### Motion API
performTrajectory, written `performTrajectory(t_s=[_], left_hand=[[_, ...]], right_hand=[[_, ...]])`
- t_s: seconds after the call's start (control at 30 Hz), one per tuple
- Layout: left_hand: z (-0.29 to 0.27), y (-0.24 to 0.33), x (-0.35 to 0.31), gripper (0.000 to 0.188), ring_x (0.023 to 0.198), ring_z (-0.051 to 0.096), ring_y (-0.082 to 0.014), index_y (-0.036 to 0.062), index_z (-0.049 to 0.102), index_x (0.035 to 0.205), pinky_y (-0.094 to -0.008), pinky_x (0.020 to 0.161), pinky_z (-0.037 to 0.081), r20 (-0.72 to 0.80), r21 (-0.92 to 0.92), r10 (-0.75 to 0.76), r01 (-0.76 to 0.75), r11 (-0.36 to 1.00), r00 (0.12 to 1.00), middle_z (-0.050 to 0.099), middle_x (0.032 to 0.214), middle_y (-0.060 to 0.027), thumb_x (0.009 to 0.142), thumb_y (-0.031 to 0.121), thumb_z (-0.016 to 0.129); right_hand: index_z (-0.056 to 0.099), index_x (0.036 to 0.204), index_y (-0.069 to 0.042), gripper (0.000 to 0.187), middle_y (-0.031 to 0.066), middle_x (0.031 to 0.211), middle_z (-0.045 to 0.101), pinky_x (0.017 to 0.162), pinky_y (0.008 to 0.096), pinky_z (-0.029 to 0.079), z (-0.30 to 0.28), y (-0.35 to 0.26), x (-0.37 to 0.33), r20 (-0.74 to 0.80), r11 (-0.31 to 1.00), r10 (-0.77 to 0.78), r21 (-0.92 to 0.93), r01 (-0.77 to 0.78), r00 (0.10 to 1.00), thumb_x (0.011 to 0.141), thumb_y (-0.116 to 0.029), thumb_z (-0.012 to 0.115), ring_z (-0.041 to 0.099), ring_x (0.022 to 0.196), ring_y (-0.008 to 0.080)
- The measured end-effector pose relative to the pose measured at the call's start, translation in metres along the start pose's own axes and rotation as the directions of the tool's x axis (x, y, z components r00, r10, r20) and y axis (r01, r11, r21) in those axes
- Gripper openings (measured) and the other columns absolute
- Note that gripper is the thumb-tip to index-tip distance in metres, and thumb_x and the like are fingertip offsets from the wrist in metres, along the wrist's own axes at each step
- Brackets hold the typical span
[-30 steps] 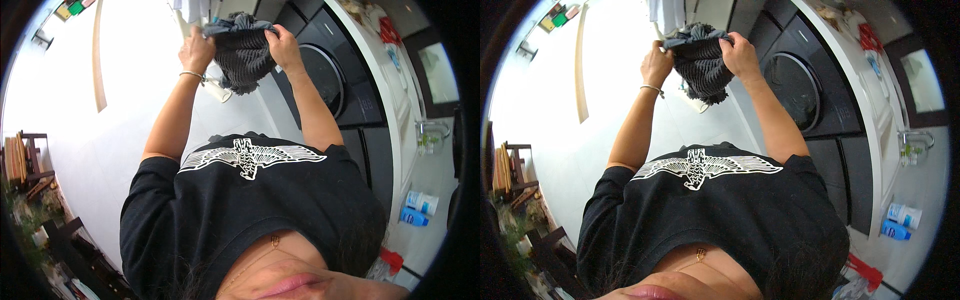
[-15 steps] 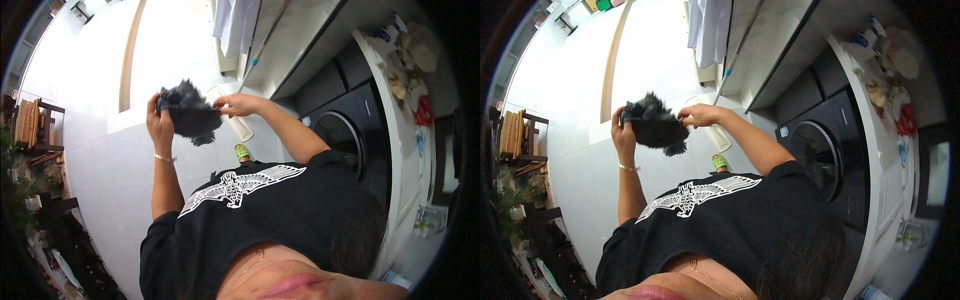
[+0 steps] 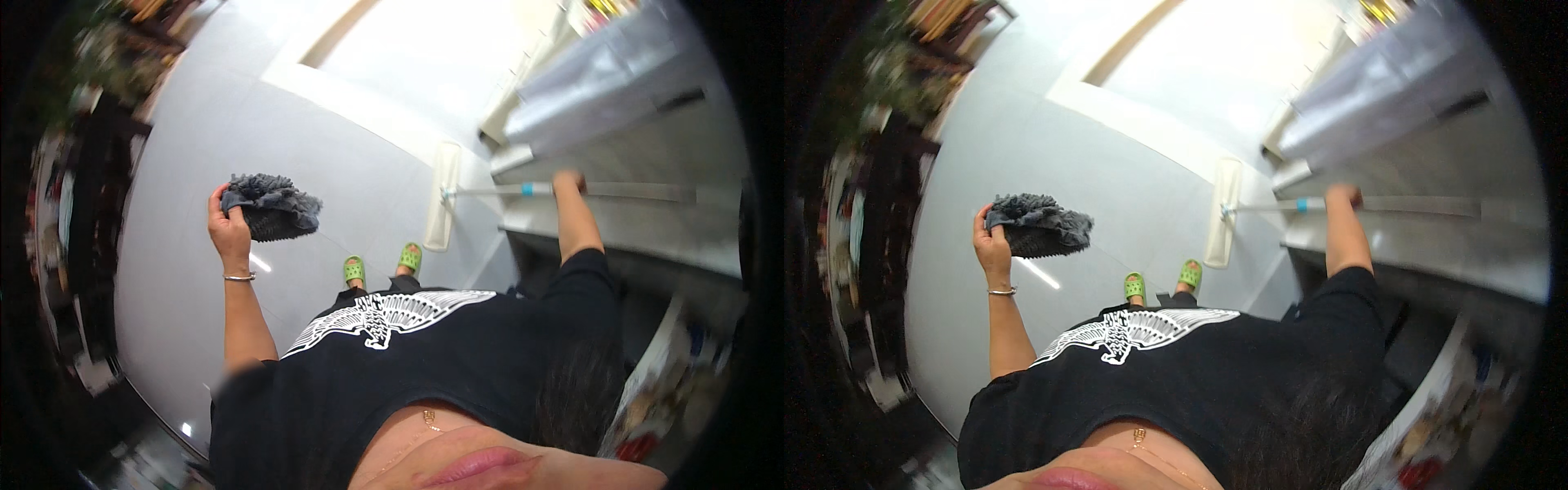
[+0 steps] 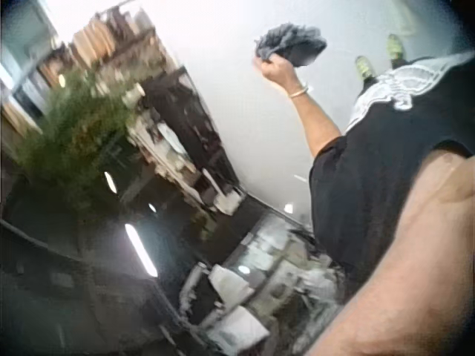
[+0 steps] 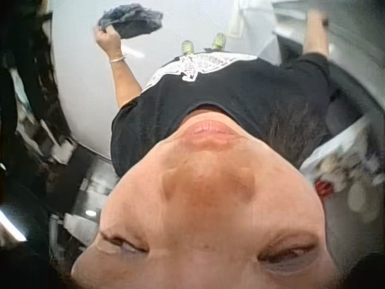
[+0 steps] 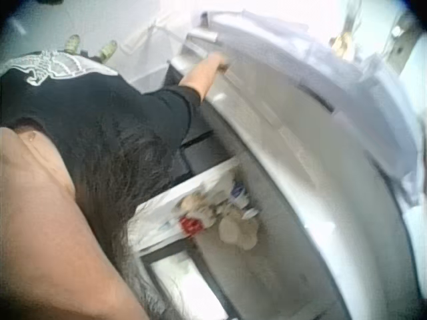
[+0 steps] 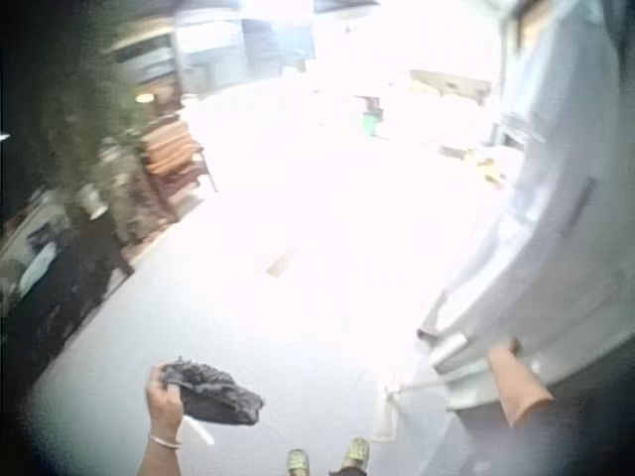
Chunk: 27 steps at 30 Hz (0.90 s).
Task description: The person mops a tiled floor with a flat mop, then removes the mop head, rinses it thoroughly in a utility sink, wrings it out, and reattaches it to the mop handle.
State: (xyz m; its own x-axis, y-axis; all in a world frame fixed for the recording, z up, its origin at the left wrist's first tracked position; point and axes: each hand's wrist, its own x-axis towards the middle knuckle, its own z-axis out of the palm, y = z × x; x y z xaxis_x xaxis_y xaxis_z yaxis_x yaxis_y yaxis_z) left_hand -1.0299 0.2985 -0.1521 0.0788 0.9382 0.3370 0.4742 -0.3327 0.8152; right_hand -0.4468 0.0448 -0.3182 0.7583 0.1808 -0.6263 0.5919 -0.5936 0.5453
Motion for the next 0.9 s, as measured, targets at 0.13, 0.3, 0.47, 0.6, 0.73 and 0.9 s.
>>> performTrajectory(t_s=[0.13,0.3,0.47,0.6,0.73,0.9], left_hand=[[-0.017,-0.024,-0.002,0.019,0.077,0.054,-0.0140,0.0032,0.054,0.099,-0.0251,0.070,0.044,-0.084,0.101,-0.118,0.127,0.987,0.989,0.059,0.083,-0.0066,0.083,0.010,0.048],[0.001,-0.050,-0.018,0.020,0.079,0.055,-0.0199,0.0007,0.054,0.098,-0.0276,0.072,0.043,-0.283,0.122,-0.159,0.200,0.972,0.946,0.060,0.086,-0.0093,0.083,0.011,0.046],[-0.001,-0.090,-0.033,0.028,0.087,0.054,-0.0191,0.0009,0.053,0.103,-0.0268,0.079,0.042,-0.346,-0.002,-0.239,0.254,0.967,0.907,0.058,0.097,-0.0094,0.078,0.003,0.042],[0.002,-0.128,-0.043,0.032,0.090,0.055,-0.0218,0.0015,0.053,0.105,-0.0294,0.082,0.042,-0.349,-0.041,-0.225,0.225,0.974,0.910,0.058,0.100,-0.0104,0.076,0.002,0.040],[0.005,-0.151,-0.051,0.028,0.089,0.054,-0.0226,0.0023,0.054,0.102,-0.0301,0.081,0.042,-0.346,-0.026,-0.229,0.234,0.972,0.910,0.058,0.097,-0.0108,0.078,0.006,0.041],[0.005,-0.157,-0.058,0.028,0.089,0.054,-0.0228,0.0020,0.052,0.103,-0.0298,0.082,0.041,-0.379,-0.048,-0.151,0.144,0.988,0.913,0.057,0.097,-0.0106,0.078,0.007,0.041]], right_hand=[[0.056,0.104,-0.002,0.040,0.0133,0.106,0.057,0.082,0.0398,0.043,0.017,-0.046,0.026,0.687,0.971,-0.235,0.140,0.192,0.688,0.077,-0.031,0.061,0.057,0.090,0.0259],[0.058,0.080,-0.003,0.021,0.0121,0.073,0.061,0.061,0.0371,0.046,0.080,-0.103,0.039,0.769,0.909,-0.332,0.415,-0.031,0.545,0.079,-0.023,0.058,0.057,0.060,0.0220],[0.057,0.065,-0.003,0.017,0.0084,0.055,0.054,0.047,0.0367,0.042,0.056,-0.136,-0.004,0.409,0.864,-0.420,0.454,0.219,0.810,0.075,-0.016,0.060,0.050,0.045,0.0185],[0.057,0.065,0.000,0.012,0.0081,0.053,0.051,0.039,0.0372,0.042,0.007,-0.181,-0.051,0.049,0.578,-0.450,0.777,0.249,0.892,0.071,-0.010,0.062,0.050,0.042,0.0190],[0.054,0.075,0.000,0.013,0.0070,0.054,0.051,0.035,0.0334,0.042,-0.014,-0.245,-0.085,-0.322,0.301,-0.506,0.803,0.513,0.800,0.067,-0.007,0.059,0.051,0.042,0.0169],[0.049,0.080,-0.003,0.018,0.0083,0.056,0.052,0.038,0.0296,0.044,-0.028,-0.290,-0.090,-0.689,-0.052,-0.394,0.677,0.734,0.608,0.064,-0.007,0.055,0.052,0.042,0.0162]])
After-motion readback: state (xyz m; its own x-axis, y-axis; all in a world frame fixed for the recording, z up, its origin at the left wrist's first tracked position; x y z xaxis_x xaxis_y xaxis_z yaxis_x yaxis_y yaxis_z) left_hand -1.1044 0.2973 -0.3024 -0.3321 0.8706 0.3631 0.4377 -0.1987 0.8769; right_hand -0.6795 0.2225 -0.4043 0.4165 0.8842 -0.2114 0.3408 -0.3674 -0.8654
